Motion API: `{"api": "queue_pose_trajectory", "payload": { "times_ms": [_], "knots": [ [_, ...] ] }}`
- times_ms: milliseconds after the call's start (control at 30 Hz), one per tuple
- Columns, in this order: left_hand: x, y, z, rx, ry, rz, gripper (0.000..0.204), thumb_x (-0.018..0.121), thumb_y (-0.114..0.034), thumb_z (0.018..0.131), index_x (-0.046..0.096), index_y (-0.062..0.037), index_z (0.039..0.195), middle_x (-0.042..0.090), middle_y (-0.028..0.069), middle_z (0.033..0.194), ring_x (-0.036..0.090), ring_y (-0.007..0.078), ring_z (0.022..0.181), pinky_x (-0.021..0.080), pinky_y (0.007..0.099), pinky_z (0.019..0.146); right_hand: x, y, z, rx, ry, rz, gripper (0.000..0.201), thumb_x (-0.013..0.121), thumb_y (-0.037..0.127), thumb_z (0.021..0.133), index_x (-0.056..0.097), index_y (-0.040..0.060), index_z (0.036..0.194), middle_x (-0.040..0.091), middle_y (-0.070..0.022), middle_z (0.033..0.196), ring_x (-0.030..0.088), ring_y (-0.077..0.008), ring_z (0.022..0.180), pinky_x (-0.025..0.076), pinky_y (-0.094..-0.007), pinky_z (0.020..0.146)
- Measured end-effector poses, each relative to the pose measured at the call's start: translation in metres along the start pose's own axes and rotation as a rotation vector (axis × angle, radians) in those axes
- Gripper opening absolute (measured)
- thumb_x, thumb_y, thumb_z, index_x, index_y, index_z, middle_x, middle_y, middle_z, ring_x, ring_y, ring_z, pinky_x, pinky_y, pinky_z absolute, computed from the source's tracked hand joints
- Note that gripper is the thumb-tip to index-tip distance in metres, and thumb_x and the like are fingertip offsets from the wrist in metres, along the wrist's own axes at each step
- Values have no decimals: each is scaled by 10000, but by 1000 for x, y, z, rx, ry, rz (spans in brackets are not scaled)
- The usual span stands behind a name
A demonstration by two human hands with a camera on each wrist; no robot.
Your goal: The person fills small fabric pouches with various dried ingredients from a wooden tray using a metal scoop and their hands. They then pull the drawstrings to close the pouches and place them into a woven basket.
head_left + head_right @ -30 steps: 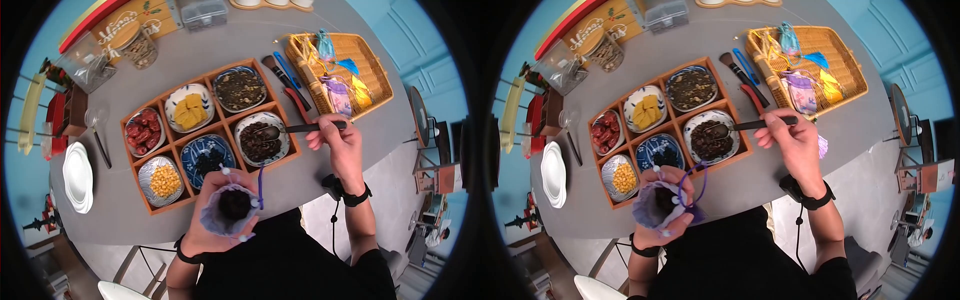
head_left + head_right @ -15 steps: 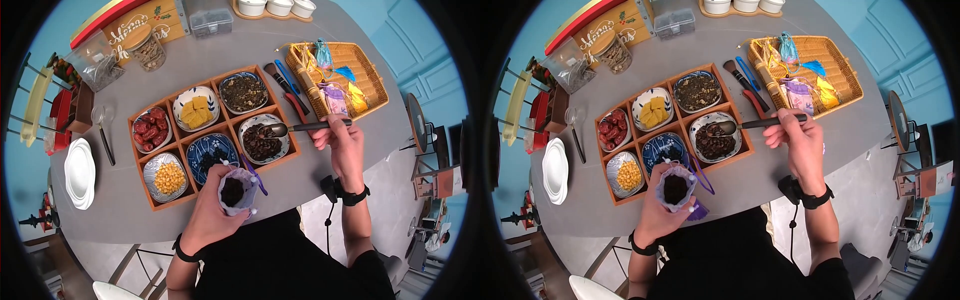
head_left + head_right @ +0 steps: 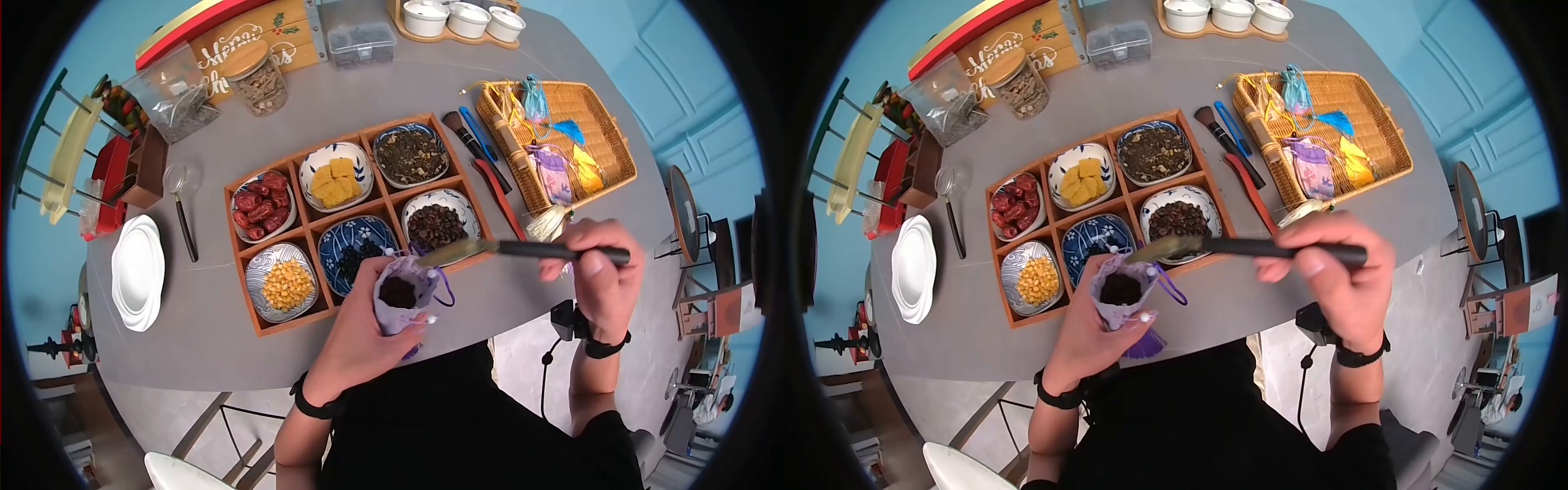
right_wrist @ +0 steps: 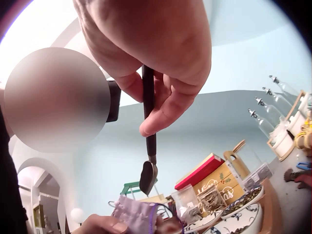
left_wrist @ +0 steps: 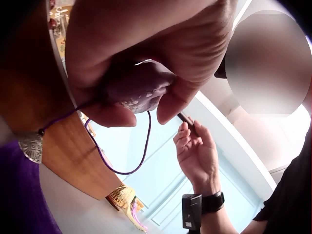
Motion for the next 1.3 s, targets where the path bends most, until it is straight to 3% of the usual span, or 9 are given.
{"api": "queue_pose_trajectory", "payload": {
  "times_ms": [267,467,567,633,767,800,900,933,1300],
  "knots": [
    [-73,-14,-30,212,-259,-547,618,675,-160,763,482,31,1319,571,161,1200,580,253,1101,558,313,686,9,-57,12,326,37,-65,218,573,-59,925,643,-51,1131,714,-129,978,708,-179,911,561,-273,819],
    [-92,-26,-40,151,-393,-419,649,650,-159,835,401,48,1397,586,184,1177,600,276,1090,569,329,740,25,-80,21,413,236,-124,221,614,-57,898,686,-19,1103,718,-72,1002,687,-116,922,527,-239,787],
    [-100,-28,-46,131,-405,-354,644,663,-137,824,400,40,1384,580,174,1182,599,279,1103,569,329,739,22,-76,22,303,271,-396,210,680,-36,842,701,-3,1048,707,-63,962,659,-160,922,510,-300,814],
    [-107,-25,-46,220,-441,-339,637,651,-37,819,377,16,1392,560,174,1214,596,293,1129,593,361,765,31,-67,30,-111,377,-818,246,746,10,766,700,7,1008,676,-76,931,603,-246,956,479,-361,867],
    [-114,-54,-38,200,-347,-458,558,617,2,845,418,31,1366,562,175,1228,586,308,1177,602,383,829,41,-60,33,-173,302,-891,276,765,28,732,697,10,998,667,-79,958,577,-299,1065,457,-398,970],
    [-117,-60,-39,233,-319,-493,436,596,51,899,504,12,1324,635,112,1167,636,208,1078,587,370,864,42,-52,33,-207,264,-905,241,724,14,773,694,1,1012,667,-93,1005,600,-301,1070,445,-415,1015],
    [-127,-68,-33,165,-298,-390,372,616,17,908,553,11,1274,653,82,1133,649,165,1003,589,355,850,34,-32,47,-322,284,-887,236,666,9,834,681,-9,1069,666,-123,1055,640,-266,1032,432,-435,1039],
    [-131,-66,-28,118,-275,-327,324,632,-14,916,585,6,1236,664,57,1107,648,133,962,588,343,839,30,-33,54,32,221,-664,261,606,13,891,648,-15,1147,667,-149,1075,665,-243,996,444,-405,1026],
    [-97,-94,2,165,-171,-215,372,676,-42,899,533,-33,1243,686,73,1034,684,158,901,612,320,668,111,11,126,-45,429,-288,309,557,25,955,596,-17,1259,660,-105,1168,690,-133,886,521,-281,852]
  ]
}}
Point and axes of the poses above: each hand's wrist, its own z-axis towards the middle knuckle, its own x-axis out of the palm, y = z × x, the point moved 5 cm from there along z, towards the middle knuckle
